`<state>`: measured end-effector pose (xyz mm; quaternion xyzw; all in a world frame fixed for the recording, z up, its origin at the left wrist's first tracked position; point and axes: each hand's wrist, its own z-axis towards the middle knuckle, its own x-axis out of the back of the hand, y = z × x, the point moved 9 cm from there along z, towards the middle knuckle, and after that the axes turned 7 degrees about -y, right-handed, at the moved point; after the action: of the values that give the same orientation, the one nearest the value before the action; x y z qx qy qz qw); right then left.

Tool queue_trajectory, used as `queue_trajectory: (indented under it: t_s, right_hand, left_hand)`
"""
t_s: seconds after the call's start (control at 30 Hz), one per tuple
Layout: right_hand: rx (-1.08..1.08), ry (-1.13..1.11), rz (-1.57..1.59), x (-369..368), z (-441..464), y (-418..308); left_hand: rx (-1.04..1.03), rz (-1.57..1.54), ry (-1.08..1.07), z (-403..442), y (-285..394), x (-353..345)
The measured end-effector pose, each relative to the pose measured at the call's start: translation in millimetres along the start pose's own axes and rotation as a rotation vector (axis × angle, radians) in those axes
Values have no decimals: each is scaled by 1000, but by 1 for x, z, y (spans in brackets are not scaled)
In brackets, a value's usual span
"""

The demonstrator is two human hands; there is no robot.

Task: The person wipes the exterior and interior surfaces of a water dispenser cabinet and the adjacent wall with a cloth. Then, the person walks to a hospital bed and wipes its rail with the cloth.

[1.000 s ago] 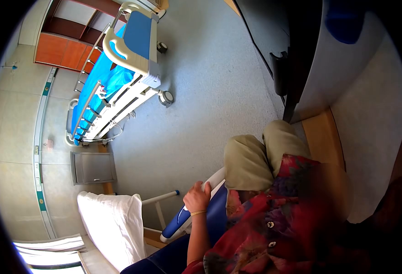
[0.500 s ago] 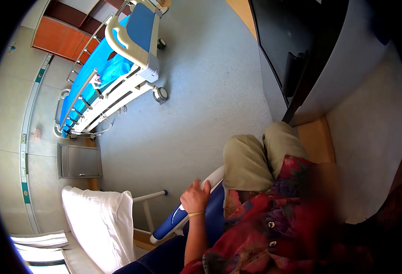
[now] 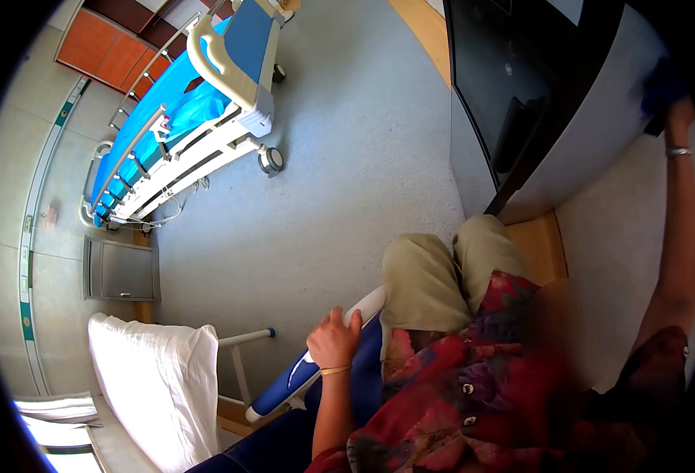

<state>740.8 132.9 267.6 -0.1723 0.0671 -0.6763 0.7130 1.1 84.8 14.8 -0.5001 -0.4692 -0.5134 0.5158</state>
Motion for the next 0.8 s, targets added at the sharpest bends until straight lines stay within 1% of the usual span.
queue_trajectory:
  t_s: [0.03, 0.07, 0.1, 0.13, 0.17, 0.2, 0.23, 0.27, 0.3, 0.33, 0.37, 0.47, 0.53, 0.63, 0.67, 0.7, 0.77, 0.8]
  right_hand:
    - [52, -242, -485, -15, -23, 69]
    - [-4, -228, -793, -19, -49, 78]
    - [87, 83, -230, -3, -80, -2]
    - [-281, 51, 100, -5, -104, -14]
    - [-315, 88, 48, -6, -132, -7]
    - [-455, 119, 236, -11, -159, -20]
    - [-575, 124, 412, -24, -195, 31]
    - [-629, 91, 422, -26, -218, 29]
    - [-698, 50, 481, -38, -252, 77]
    - [-937, 51, 749, -49, -277, 60]
    - [-943, 59, 748, -49, -288, 67]
    - [-1087, -156, 816, -69, -348, 109]
    - [-1168, -307, 862, -80, -370, 123]
    - [-1382, 80, 788, -47, -308, 9]
    - [-1168, -22, 643, -46, -298, 31]
    - [-927, -35, 494, -39, -267, 12]
    - [-750, -108, 221, -27, -208, -71]
    - [-560, -65, 75, -24, -186, -89]
  left_hand:
    - [-3, -4, -3, 1, 0, 0]
    - [-3, -2, -4, 1, 0, 0]
    - [-6, -5, 0, 0, 1, 1]
    - [-9, -7, 5, 0, 1, 1]
    - [-9, -1, 4, 0, 1, 1]
    - [-5, 3, -1, 0, 1, 0]
    - [-2, 7, -7, 1, 1, -1]
    - [-6, 15, -6, 1, 2, -1]
    - [3, 14, -5, 1, 1, -1]
    - [11, 14, -3, 1, 1, -1]
    - [5, 22, -1, 1, 2, -1]
    - [2, 26, -4, 1, 1, -3]
    - [7, 14, -9, 1, 0, -4]
    - [28, 11, -41, 2, 0, -5]
    - [26, 13, -41, 2, 0, -5]
    - [35, 15, -54, 2, 0, -5]
    - [43, 19, -68, 2, -1, -6]
    - [44, 22, -72, 2, -2, -7]
